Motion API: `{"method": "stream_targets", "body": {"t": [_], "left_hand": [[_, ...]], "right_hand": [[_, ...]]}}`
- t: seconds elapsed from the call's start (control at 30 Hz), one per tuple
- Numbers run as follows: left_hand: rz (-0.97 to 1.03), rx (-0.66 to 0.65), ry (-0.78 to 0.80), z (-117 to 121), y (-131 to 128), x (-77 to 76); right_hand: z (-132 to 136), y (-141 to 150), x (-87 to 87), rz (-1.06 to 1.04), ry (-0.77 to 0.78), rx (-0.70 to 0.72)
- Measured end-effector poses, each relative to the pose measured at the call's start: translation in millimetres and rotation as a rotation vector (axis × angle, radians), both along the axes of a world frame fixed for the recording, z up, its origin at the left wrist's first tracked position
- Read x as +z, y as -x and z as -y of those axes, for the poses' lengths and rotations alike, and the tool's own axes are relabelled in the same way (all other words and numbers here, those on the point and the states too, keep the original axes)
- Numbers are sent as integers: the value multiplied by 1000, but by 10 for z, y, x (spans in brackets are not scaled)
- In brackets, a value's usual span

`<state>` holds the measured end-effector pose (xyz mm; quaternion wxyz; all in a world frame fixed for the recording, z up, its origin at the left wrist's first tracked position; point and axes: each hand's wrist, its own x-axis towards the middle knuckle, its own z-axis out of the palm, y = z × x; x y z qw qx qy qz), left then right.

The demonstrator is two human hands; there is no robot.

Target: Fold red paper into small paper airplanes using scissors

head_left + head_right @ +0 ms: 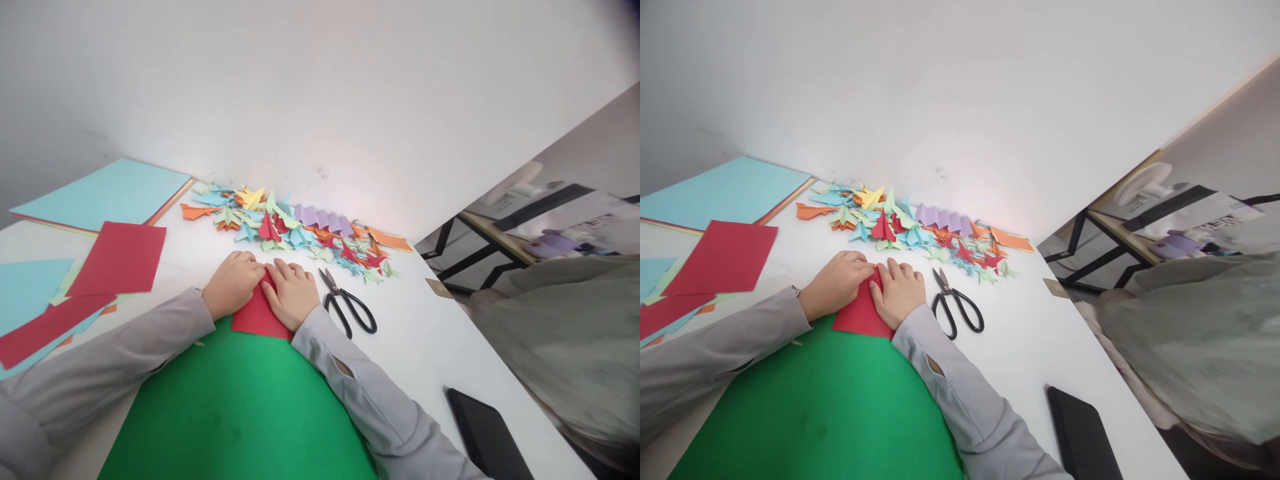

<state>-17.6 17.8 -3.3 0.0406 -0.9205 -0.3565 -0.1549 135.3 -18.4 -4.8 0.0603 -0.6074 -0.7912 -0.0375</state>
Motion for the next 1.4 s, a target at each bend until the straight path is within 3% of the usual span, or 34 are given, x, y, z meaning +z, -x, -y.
{"method": "stream_targets", "body": {"t": [0.5,0.77,0.9,1.13,1.4], "left_hand": [[15,-19,-119,213,278,71],[-11,-68,-341,163,215,169],[11,-65,-243,-31,61,150],[157,-170,-23,-190,27,-109],[131,-266,7,-176,29,-89]], "right_hand": [[8,-6,-8,-6,7,-10],[2,-19,-41,-44,-33,-7],[-2,-32,-37,-62,-24,-1],[-16,-52,-49,-101,-10,-18],[-36,-85,-53,-233,-46,-40]]}}
